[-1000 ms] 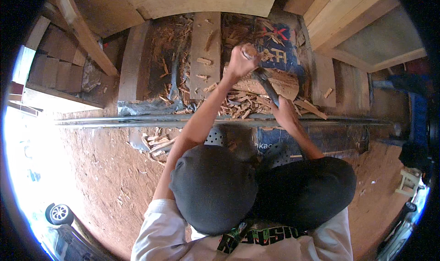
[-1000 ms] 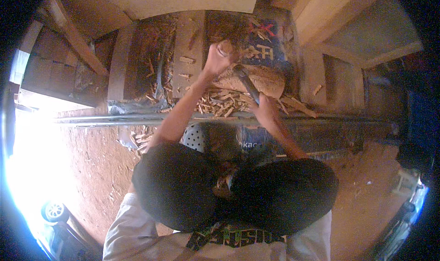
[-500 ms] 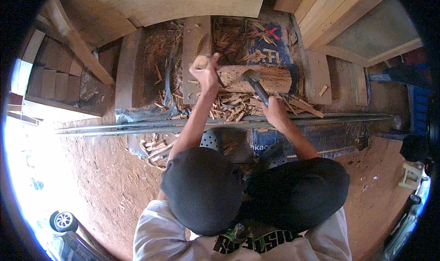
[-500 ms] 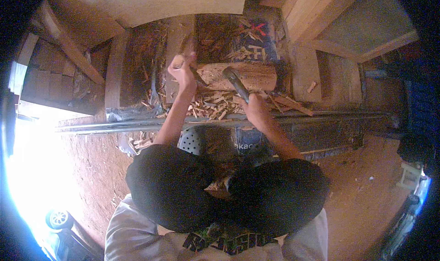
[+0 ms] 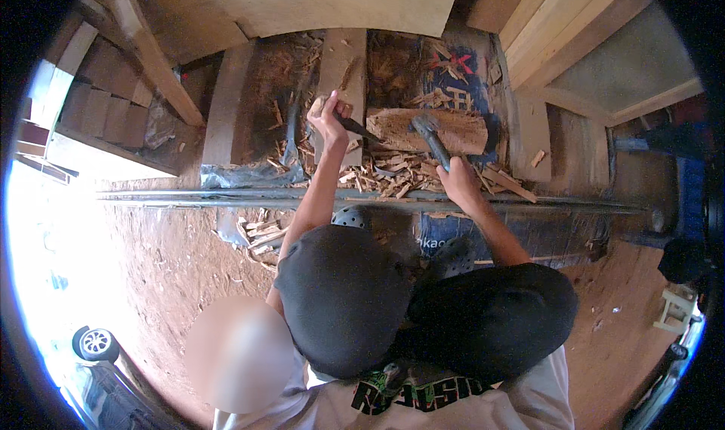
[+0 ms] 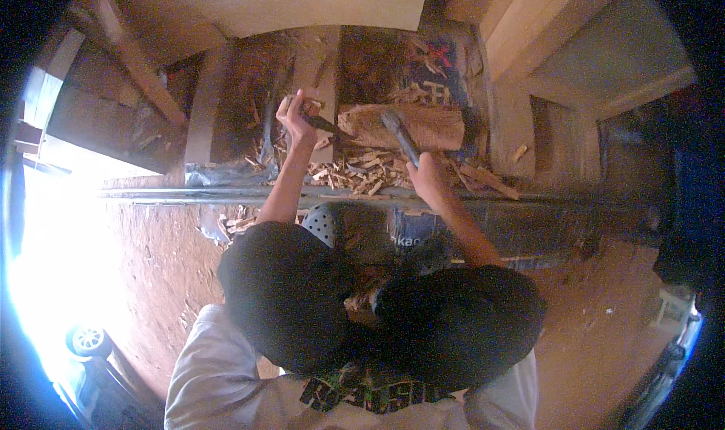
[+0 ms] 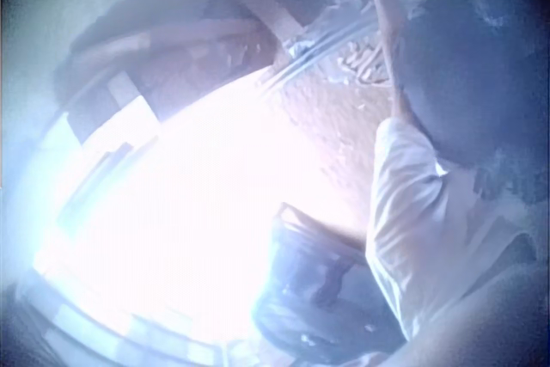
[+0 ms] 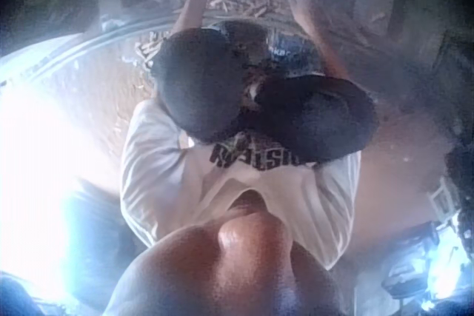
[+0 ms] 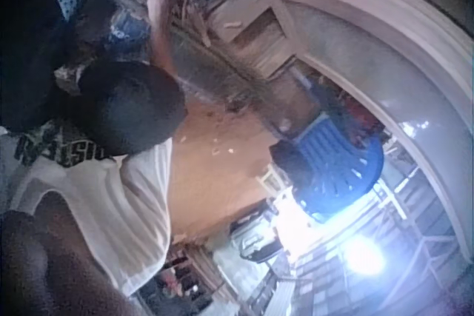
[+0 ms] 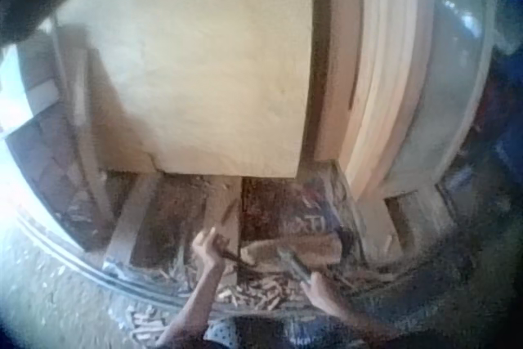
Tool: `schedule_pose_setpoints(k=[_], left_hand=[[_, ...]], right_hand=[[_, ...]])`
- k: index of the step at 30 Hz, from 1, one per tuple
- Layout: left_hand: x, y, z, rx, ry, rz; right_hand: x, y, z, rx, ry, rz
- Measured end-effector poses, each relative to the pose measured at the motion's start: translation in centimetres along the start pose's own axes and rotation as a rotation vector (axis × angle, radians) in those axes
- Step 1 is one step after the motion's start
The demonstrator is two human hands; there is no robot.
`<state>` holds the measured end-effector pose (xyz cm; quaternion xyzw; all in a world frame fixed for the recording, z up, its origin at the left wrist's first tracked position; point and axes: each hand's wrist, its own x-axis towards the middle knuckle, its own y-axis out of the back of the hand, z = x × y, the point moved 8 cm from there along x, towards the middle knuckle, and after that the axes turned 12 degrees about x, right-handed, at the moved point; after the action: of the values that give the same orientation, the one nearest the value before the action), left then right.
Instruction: The person sits on the ground and uses a hammer and chisel to carve a small piece of wood. They repeatedly strike the chisel to remove wood chips, occasionally pausing to inspect the carved piece and adjust their grip.
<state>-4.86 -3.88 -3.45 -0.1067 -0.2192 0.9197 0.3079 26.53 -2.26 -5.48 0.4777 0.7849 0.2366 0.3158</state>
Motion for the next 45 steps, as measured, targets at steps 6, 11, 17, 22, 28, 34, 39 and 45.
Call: schedule_pose_setpoints(k=[6,11,17,22,28,34,39,45], left_hand=[[-1.2,2.1,0.2,-0.09,0.014,-0.11],[-6.3,0.8,2.5,0.291,-0.169,-0.384],[-16.7,-4.1,3.2,0.729,-0.664,-1.015],[-16.8,-5.4,4.9,0.646,-0.597,-1.03],[-8.6,-3.9,9.4,0.666,-0.449,-0.424],[-3.2,-3.9,7.4,0.475,-0.246,-0.396],[-2.7,-3.7,5.1,0.396,-0.131,-0.357],[-3.0,-4.4,4.0,0.493,-0.161,-0.432]], right_hand=[[-0.2,0.0,0.0,-0.042,-0.006,0.012],[-0.3,-0.3,0.1,-0.014,-0.012,-0.003],[-0.4,0.1,-0.2,-0.07,0.077,0.044],[-0.1,-0.1,0.4,-0.044,0.108,0.046],[0.5,-0.7,1.3,-0.044,-0.021,0.018],[0.0,-0.2,0.3,-0.008,-0.096,0.009],[-0.1,-0.1,0.3,-0.011,-0.157,0.014],[-0.1,-0.4,0.7,-0.029,-0.163,0.005]])
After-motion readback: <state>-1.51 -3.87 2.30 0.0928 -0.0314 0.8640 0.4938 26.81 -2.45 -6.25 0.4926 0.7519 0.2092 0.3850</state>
